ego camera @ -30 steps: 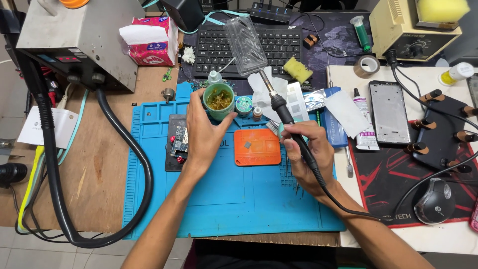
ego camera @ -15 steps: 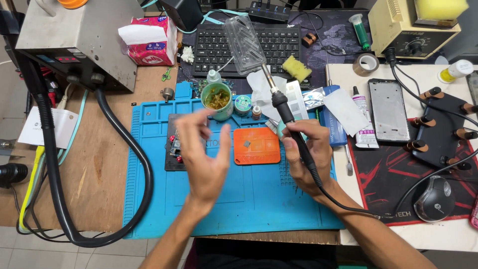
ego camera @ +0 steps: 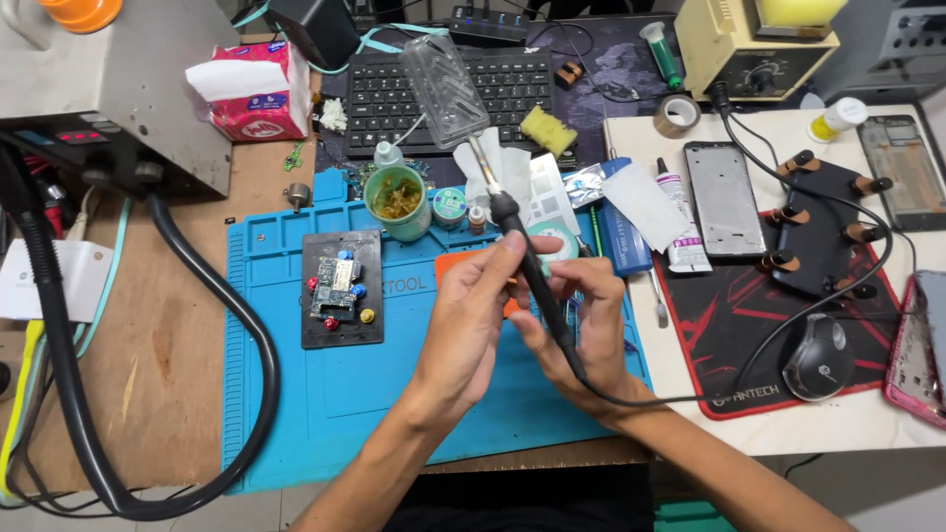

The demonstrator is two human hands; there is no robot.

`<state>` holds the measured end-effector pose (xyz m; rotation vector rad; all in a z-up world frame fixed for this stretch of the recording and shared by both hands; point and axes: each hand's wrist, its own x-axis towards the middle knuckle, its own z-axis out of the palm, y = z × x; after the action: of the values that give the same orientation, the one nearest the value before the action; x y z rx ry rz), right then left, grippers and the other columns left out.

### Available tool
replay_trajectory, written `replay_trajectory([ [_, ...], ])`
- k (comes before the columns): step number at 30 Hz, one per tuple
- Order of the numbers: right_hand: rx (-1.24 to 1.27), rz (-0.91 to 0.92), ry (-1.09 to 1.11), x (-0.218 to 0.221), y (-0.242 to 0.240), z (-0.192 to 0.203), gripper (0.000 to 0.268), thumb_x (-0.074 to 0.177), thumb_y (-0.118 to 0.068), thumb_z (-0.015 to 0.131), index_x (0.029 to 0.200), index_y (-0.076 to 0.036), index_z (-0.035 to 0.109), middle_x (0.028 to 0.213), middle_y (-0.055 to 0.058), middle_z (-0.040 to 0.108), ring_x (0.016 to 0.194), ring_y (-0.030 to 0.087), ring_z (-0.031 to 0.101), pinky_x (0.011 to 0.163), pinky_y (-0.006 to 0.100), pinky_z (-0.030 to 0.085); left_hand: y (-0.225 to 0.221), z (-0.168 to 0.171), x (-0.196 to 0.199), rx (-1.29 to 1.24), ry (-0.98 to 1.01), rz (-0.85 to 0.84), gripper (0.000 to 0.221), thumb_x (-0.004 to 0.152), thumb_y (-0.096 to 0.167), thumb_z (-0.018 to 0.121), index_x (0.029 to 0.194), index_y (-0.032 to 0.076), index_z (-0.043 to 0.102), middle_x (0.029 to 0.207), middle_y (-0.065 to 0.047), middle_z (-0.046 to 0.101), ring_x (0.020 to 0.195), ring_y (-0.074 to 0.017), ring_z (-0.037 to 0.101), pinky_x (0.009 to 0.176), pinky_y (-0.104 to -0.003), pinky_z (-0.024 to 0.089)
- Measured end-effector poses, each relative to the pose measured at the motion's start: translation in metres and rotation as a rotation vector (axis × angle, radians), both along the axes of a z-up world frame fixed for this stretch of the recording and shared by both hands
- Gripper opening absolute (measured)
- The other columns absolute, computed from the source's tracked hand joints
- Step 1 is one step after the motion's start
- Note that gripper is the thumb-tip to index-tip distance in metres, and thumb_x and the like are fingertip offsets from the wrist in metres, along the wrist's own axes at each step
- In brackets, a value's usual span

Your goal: The person is performing repair work on a circuit board, including cleaning a soldering iron tip and using a heat gun to desolder or solder components.

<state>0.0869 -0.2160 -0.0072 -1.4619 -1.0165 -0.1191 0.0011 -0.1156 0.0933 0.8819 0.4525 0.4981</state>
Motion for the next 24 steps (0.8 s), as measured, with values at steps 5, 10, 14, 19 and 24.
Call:
replay_trajectory([
  [5, -0.312, 0.032, 0.097, -0.026, -0.038, 0.014, 0.066, 0.091, -0.024, 0.076, 0.144, -0.007, 0.042, 0.104, 0.007, 0.05, 0.092, 0.016, 0.053, 0.08, 0.029, 0.052, 0.017, -0.017, 0.006, -0.101, -0.071, -0.015, 0.035, 0.103, 0.034, 0.056, 0.104, 0.002, 0.068, 0.092, -0.01, 0.067, 0.084, -0.0186, 0.062, 0.079, -0.032, 0.053],
  [10, -0.574, 0.171, 0.144, -0.029, -0.074, 0.037, 0.038, 0.094, -0.023, 0.068, 0.131, -0.014, 0.066, 0.088, 0.0, 0.057, 0.073, 0.014, 0.054, 0.072, 0.027, 0.05, 0.019, -0.01, 0.01, -0.213, -0.174, -0.04, 0.034, 0.106, 0.037, 0.048, 0.106, 0.004, 0.055, 0.078, -0.014, 0.061, 0.065, -0.0272, 0.063, 0.064, -0.039, 0.056],
  [14, -0.682, 0.641, 0.056, -0.002, -0.103, 0.079, 0.016, 0.102, -0.024, 0.064, 0.096, -0.011, 0.069, 0.085, 0.001, 0.066, 0.078, 0.018, 0.063, 0.074, 0.031, 0.047, 0.011, -0.01, 0.022, -0.192, -0.127, -0.094, 0.034, 0.106, 0.039, 0.048, 0.102, 0.006, 0.053, 0.066, -0.003, 0.041, 0.04, -0.0189, 0.044, 0.042, -0.032, 0.033],
  [19, -0.423, 0.409, 0.039, 0.065, -0.127, 0.102, 0.041, 0.102, -0.031, 0.049, 0.075, -0.01, 0.07, 0.069, 0.001, 0.069, 0.063, 0.015, 0.066, 0.061, 0.03, 0.054, -0.004, -0.005, 0.044, -0.212, -0.009, -0.203, 0.035, 0.105, 0.04, 0.049, 0.102, 0.006, 0.056, 0.062, -0.001, 0.036, 0.036, -0.0102, 0.029, 0.034, -0.026, 0.02],
  [24, -0.018, -0.098, 0.67, 0.173, -0.109, 0.105, 0.024, 0.115, -0.033, 0.049, 0.111, -0.009, 0.056, 0.098, 0.005, 0.054, 0.087, 0.015, 0.055, 0.07, 0.027, 0.049, -0.011, 0.007, 0.072, -0.12, 0.148, -0.293, 0.025, 0.104, 0.031, 0.053, 0.098, 0.007, 0.056, 0.063, -0.001, 0.037, 0.037, -0.0094, 0.026, 0.036, -0.026, 0.017],
])
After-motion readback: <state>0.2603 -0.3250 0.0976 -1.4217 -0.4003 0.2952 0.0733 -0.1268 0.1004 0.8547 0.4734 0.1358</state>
